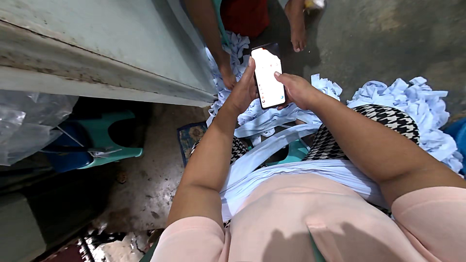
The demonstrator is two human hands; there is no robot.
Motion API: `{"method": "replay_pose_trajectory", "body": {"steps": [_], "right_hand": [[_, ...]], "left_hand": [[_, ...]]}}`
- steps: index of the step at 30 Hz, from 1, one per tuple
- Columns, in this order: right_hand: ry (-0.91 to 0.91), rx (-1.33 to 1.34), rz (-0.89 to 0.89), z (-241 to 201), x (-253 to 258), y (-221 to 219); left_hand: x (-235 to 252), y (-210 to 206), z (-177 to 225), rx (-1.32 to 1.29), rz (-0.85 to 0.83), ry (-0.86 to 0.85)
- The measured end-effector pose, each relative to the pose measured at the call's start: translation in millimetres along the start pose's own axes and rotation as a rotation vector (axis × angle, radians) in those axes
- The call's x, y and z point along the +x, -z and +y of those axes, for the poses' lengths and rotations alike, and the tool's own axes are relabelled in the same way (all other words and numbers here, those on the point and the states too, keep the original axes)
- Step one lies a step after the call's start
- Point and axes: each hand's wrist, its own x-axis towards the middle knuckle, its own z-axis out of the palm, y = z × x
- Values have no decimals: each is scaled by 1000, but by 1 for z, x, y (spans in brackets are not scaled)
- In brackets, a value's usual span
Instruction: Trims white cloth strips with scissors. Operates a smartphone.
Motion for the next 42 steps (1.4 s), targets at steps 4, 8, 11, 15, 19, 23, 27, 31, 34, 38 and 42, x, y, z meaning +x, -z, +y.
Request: {"method": "replay_pose_trajectory", "body": {"steps": [4, 8, 11, 15, 19, 23, 27, 31, 34, 38, 42], "right_hand": [[5, -11, 6, 1, 0, 0], [10, -2, -7, 1, 0, 0], [12, -3, -17, 0, -1, 0], [47, -7, -30, -2, -2, -2], [147, -57, -73, -4, -4, -5], [206, -117, -99, 0, -3, -3], [257, -159, -87, 2, -3, -4], [248, -179, -70, 1, -2, -4], [233, -134, -75, 0, -2, -4], [248, -99, -96, 1, -1, -2], [251, -83, -106, 1, -1, -2]], "left_hand": [[1, 1, -1, -14, -16, -11], [0, -3, 3, -3, 7, 9], [0, -1, 3, 2, 10, 22], [1, 1, 7, -24, 38, 35], [2, 7, 5, -63, 42, 12], [2, 5, 6, -72, 39, 13], [1, 6, 6, -70, 27, -18], [1, 7, 5, -82, 16, -3], [1, 7, 6, -71, 15, -1], [0, 5, 7, -49, 17, -14], [0, 6, 4, -64, 23, -33]]}}
